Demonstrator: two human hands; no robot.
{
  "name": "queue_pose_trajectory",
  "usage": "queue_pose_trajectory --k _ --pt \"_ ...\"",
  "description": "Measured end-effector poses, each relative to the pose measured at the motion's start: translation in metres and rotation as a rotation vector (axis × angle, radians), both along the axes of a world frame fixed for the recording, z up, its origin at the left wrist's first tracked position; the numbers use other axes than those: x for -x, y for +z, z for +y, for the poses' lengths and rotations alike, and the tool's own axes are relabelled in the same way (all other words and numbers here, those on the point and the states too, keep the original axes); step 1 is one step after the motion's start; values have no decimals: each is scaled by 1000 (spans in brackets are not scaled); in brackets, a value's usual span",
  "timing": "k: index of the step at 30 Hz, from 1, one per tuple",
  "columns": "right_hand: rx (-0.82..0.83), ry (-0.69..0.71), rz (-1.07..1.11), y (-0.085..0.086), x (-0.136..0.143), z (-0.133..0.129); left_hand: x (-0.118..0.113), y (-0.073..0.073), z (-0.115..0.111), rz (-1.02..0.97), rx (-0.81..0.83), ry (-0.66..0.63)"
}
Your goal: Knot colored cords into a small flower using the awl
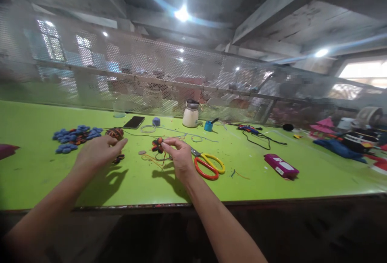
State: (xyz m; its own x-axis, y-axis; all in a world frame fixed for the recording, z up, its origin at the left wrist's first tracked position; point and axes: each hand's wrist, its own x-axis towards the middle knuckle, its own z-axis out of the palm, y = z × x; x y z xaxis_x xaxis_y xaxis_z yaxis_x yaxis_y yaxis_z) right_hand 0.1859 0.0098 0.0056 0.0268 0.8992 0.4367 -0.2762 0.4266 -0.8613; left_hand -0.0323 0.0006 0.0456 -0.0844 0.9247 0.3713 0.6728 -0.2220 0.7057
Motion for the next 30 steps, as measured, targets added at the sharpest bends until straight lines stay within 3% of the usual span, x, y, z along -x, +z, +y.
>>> queue_pose_trajectory --k 1,3,6,8,11,16,30 --pt "18 33 28 1 0 0 0 6 -1 54 -42 57" --pt "52 112 79 3 0 -2 -8 16 -4 -24 -38 -28" --pt "60 167 120 5 1 -5 -34 20 -3 -386 225 -455" --pt "65 142 108 6 2 -5 -52 14 1 -464 323 -581" --pt "113 86 84 5 1 -4 -67 1 13 -601 242 -607" --pt "193 95 156 1 2 0 -65 -16 28 -736 237 -708" --pt "246 99 164 -3 3 4 -60 -24 33 -666 228 -587"
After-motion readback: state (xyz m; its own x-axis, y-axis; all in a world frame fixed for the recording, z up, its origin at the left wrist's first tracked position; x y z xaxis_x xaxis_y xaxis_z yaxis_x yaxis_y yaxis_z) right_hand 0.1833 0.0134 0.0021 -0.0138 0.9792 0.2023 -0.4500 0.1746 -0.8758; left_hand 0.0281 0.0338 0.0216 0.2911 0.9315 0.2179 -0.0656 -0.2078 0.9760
